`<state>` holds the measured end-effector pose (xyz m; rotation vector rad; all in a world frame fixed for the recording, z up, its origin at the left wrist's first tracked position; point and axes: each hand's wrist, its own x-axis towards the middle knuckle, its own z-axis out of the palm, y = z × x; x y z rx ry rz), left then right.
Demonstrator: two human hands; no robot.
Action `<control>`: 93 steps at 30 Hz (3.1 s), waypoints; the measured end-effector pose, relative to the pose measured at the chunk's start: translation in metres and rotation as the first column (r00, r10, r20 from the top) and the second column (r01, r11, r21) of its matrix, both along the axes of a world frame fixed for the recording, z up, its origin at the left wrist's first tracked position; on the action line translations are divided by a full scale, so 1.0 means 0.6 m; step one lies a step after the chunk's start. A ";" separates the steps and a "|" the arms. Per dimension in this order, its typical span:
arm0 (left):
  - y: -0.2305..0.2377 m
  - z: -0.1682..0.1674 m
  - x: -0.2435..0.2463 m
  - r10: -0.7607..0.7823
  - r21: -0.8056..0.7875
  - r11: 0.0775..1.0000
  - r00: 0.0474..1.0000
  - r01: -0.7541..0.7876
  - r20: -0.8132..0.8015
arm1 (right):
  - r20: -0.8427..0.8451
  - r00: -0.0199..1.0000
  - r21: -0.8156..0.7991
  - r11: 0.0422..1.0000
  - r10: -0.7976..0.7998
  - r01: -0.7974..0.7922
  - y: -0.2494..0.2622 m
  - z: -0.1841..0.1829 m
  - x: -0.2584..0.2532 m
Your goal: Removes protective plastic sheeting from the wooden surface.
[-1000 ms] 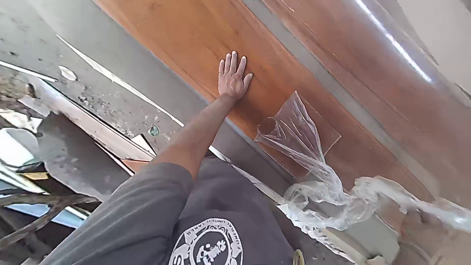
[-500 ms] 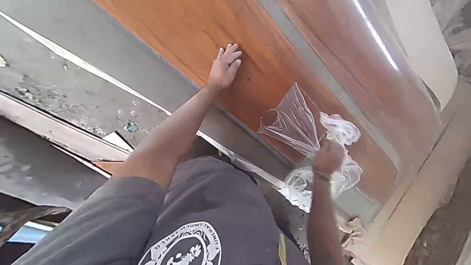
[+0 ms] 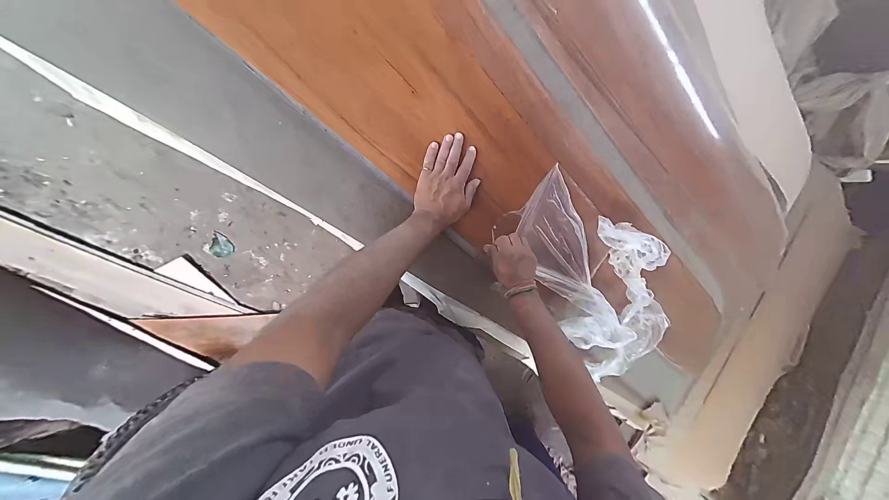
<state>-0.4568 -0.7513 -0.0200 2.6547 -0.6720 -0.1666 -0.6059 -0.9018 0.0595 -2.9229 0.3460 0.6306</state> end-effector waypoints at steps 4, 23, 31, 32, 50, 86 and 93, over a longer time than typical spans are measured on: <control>-0.003 -0.001 -0.001 0.015 0.005 1.000 1.000 -0.015 0.004 | -0.564 0.815 -0.038 0.990 -0.135 0.138 0.005 0.056 0.092; -0.008 -0.007 -0.002 0.055 0.033 0.998 0.998 -0.056 0.025 | -0.149 0.988 0.503 0.857 -0.039 0.110 -0.105 0.004 0.008; -0.010 0.000 -0.002 0.047 0.092 0.995 0.999 -0.048 0.013 | -0.274 0.934 0.071 0.964 -0.228 0.256 -0.047 0.040 0.056; -0.010 0.002 -0.001 0.045 0.098 0.994 0.999 -0.046 0.013 | -0.347 0.918 0.023 0.976 -0.195 0.216 -0.039 0.040 0.070; -0.006 0.001 -0.001 0.035 0.059 0.998 0.999 -0.035 0.010 | 0.097 0.995 0.227 0.973 0.008 -0.030 -0.071 -0.017 0.024; -0.007 0.004 -0.003 0.038 0.052 0.998 0.999 -0.039 0.023 | -0.495 0.869 0.078 0.996 -0.001 0.045 -0.054 0.051 0.149; -0.010 -0.001 -0.004 0.050 0.056 0.997 0.999 -0.051 0.013 | 0.477 0.878 0.096 0.991 0.037 -0.094 -0.074 -0.046 0.034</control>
